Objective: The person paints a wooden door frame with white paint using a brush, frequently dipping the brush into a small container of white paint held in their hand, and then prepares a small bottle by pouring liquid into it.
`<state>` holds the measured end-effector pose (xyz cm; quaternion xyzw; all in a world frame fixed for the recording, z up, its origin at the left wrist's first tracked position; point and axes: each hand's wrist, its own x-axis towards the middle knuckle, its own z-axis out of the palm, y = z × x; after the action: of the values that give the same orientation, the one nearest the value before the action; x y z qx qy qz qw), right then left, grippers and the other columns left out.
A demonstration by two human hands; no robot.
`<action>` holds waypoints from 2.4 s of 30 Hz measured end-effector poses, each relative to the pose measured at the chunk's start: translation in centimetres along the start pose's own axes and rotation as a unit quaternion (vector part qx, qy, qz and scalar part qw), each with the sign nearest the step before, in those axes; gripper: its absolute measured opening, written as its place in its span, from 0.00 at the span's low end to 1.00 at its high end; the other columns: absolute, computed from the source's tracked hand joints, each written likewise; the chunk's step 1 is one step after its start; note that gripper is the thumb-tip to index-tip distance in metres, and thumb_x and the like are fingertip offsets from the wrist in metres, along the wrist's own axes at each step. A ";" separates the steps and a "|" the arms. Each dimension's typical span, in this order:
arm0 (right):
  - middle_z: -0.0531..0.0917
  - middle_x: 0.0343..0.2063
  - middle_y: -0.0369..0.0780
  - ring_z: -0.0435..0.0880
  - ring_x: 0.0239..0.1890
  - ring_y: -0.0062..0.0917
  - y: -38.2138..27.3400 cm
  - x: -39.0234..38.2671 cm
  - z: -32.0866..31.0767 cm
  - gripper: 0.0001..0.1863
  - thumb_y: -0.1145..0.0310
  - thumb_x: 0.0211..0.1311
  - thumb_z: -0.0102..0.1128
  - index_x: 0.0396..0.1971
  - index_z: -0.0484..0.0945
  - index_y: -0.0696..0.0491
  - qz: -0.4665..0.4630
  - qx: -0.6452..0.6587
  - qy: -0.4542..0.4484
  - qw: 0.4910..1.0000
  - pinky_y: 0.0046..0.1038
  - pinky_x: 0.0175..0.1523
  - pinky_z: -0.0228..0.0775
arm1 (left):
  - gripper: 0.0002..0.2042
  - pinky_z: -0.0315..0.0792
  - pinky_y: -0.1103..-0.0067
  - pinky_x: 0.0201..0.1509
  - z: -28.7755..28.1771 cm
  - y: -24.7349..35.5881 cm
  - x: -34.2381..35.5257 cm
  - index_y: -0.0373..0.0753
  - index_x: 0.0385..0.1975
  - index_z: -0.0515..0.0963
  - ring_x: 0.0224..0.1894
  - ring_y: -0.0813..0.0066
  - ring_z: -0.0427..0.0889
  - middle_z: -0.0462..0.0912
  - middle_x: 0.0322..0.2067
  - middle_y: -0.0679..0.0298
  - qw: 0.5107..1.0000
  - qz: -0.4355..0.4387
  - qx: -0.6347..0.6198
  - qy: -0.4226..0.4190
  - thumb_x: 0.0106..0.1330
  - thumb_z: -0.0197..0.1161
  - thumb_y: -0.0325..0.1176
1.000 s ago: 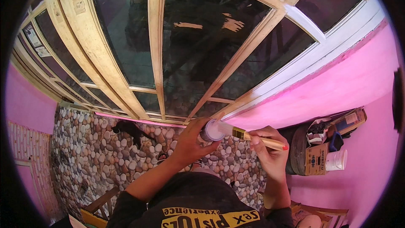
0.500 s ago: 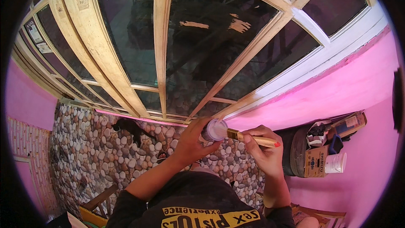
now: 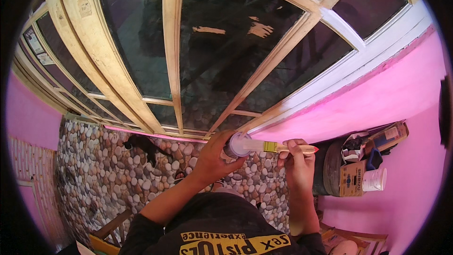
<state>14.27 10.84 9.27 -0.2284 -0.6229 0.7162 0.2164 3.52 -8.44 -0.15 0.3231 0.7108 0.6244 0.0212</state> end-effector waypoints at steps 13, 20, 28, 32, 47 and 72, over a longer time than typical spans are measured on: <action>0.84 0.24 0.41 0.83 0.22 0.31 2.9 -1.1 -0.4 0.07 0.65 0.75 0.60 0.39 0.76 0.52 0.109 0.188 0.104 0.971 0.32 0.26 0.77 | 0.36 0.77 0.69 0.58 0.4 -1.7 0.9 0.36 0.60 0.74 0.54 0.60 0.85 0.83 0.52 0.52 0.999 0.013 0.007 -0.034 0.50 0.83 0.35; 0.83 0.25 0.41 0.83 0.23 0.31 4.2 -2.2 -0.4 0.06 0.66 0.75 0.59 0.41 0.78 0.53 0.082 0.229 0.141 0.960 0.33 0.27 0.77 | 0.35 0.76 0.67 0.58 -0.1 -2.6 0.8 0.36 0.60 0.74 0.54 0.57 0.84 0.82 0.51 0.51 0.998 0.006 0.002 -0.063 0.51 0.82 0.36; 0.83 0.28 0.44 0.82 0.25 0.29 2.0 0.3 -2.0 0.09 0.68 0.75 0.57 0.43 0.79 0.59 -0.064 0.198 0.200 0.957 0.31 0.31 0.76 | 0.34 0.76 0.67 0.57 0.0 -2.1 0.6 0.35 0.58 0.74 0.52 0.56 0.84 0.82 0.49 0.52 0.998 -0.002 0.000 -0.068 0.51 0.82 0.36; 0.83 0.30 0.44 0.83 0.28 0.28 1.0 2.1 -2.9 0.09 0.69 0.76 0.59 0.45 0.77 0.61 -0.195 0.105 0.191 0.956 0.30 0.35 0.78 | 0.35 0.75 0.67 0.60 0.0 -1.3 0.2 0.37 0.62 0.74 0.55 0.56 0.84 0.82 0.53 0.52 0.998 -0.011 -0.003 -0.064 0.53 0.81 0.34; 0.86 0.38 0.46 0.89 0.35 0.27 2.1 7.1 -2.7 0.08 0.77 0.74 0.60 0.48 0.78 0.62 -0.419 -0.193 0.203 0.864 0.27 0.44 0.83 | 0.34 0.76 0.67 0.57 -0.8 -1.0 -1.7 0.34 0.57 0.74 0.51 0.58 0.83 0.82 0.49 0.53 0.998 -0.010 0.039 -0.042 0.51 0.83 0.37; 0.88 0.37 0.48 0.91 0.37 0.29 -4.6 8.7 -2.6 0.09 0.79 0.72 0.61 0.48 0.76 0.64 -0.517 -0.189 0.244 0.798 0.28 0.45 0.84 | 0.35 0.77 0.68 0.57 -1.2 -1.1 -2.9 0.32 0.58 0.74 0.51 0.60 0.85 0.83 0.49 0.52 0.999 -0.005 0.025 -0.042 0.50 0.83 0.36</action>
<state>8.93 18.66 13.03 -0.0757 -0.6981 0.2859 0.6520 4.83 -10.93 -2.02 0.3461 0.7261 0.5923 0.0464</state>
